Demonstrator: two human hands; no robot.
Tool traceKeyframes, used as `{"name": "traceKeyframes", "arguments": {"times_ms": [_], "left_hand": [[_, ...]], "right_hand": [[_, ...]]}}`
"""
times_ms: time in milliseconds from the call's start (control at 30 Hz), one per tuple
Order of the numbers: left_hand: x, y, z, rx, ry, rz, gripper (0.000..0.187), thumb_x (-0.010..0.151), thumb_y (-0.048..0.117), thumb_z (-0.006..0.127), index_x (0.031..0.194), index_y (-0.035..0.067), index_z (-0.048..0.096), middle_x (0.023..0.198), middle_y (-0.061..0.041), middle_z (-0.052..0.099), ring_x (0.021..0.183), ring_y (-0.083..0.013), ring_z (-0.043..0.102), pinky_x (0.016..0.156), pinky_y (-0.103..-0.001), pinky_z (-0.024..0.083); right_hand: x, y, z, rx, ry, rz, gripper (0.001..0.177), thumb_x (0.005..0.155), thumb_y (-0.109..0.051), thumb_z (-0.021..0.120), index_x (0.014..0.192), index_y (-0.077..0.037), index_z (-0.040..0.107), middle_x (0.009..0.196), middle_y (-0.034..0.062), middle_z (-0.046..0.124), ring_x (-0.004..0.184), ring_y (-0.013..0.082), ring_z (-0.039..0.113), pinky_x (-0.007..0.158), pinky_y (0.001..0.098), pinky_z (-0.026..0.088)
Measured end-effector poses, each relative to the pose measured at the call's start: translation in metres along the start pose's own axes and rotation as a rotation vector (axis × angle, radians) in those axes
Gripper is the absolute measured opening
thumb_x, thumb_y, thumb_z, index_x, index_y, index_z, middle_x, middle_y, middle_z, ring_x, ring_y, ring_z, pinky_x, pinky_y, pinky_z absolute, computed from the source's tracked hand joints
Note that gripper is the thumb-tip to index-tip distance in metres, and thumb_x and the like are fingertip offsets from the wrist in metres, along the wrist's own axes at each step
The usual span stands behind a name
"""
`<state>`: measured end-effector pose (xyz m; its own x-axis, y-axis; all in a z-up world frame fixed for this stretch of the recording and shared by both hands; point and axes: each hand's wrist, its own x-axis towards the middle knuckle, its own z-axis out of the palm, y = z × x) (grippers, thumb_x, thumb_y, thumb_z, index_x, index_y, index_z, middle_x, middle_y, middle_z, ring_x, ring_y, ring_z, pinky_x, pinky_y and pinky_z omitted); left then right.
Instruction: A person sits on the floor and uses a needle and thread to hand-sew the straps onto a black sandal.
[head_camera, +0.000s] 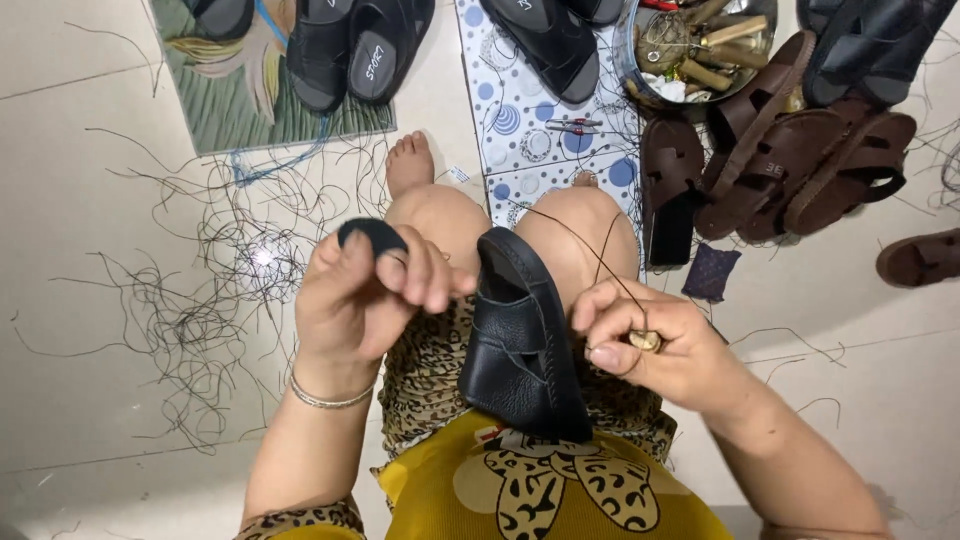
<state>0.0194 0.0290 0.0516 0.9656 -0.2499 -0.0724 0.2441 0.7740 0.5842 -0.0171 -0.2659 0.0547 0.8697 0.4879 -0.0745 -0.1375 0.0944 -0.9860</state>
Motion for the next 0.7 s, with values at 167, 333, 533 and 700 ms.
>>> {"name": "traceKeyframes", "arguments": {"times_ms": [167,333,533,700], "left_hand": [[0.009,-0.002,-0.011,-0.102,0.149,0.043,0.039,0.102,0.018,0.05,0.067,0.001,0.057,0.051,-0.01,0.033,0.04,-0.0223,0.039,0.042,-0.04,0.045],[0.009,-0.005,-0.021,0.04,0.296,0.118,0.044,0.1,0.016,0.057,0.06,0.002,0.046,0.048,-0.001,0.022,0.039,-0.0102,0.019,0.035,-0.025,0.021],[-0.008,0.018,-0.062,0.298,0.227,-0.016,0.034,0.103,0.019,0.056,0.073,0.003,0.057,0.066,-0.026,0.06,0.054,-0.0306,0.062,0.052,-0.031,0.05],[-0.042,0.066,-0.077,1.932,0.41,-0.026,0.025,0.092,0.016,0.079,0.106,-0.004,0.074,0.12,-0.016,0.068,0.1,-0.0279,0.061,0.083,-0.034,0.05]], "right_hand": [[0.0,0.01,0.024,0.559,0.161,0.015,0.021,0.097,-0.005,0.06,0.082,0.01,0.056,0.099,0.0366,0.066,0.044,0.0136,0.056,0.032,0.0228,0.047],[0.002,0.022,0.024,0.517,0.261,-0.035,0.021,0.099,-0.002,0.054,0.081,0.009,0.051,0.064,0.0206,0.054,0.036,0.0095,0.043,0.028,0.0236,0.044],[-0.011,0.034,-0.05,0.178,0.098,0.16,0.013,0.096,-0.012,0.063,0.088,-0.005,0.071,0.078,0.0162,0.075,0.037,0.0029,0.044,0.03,0.018,0.042],[-0.064,0.019,-0.173,-1.424,0.265,0.752,0.044,0.103,-0.028,0.062,0.141,-0.007,0.064,0.122,0.0201,0.066,0.087,0.0328,0.072,0.074,0.0449,0.061]]}}
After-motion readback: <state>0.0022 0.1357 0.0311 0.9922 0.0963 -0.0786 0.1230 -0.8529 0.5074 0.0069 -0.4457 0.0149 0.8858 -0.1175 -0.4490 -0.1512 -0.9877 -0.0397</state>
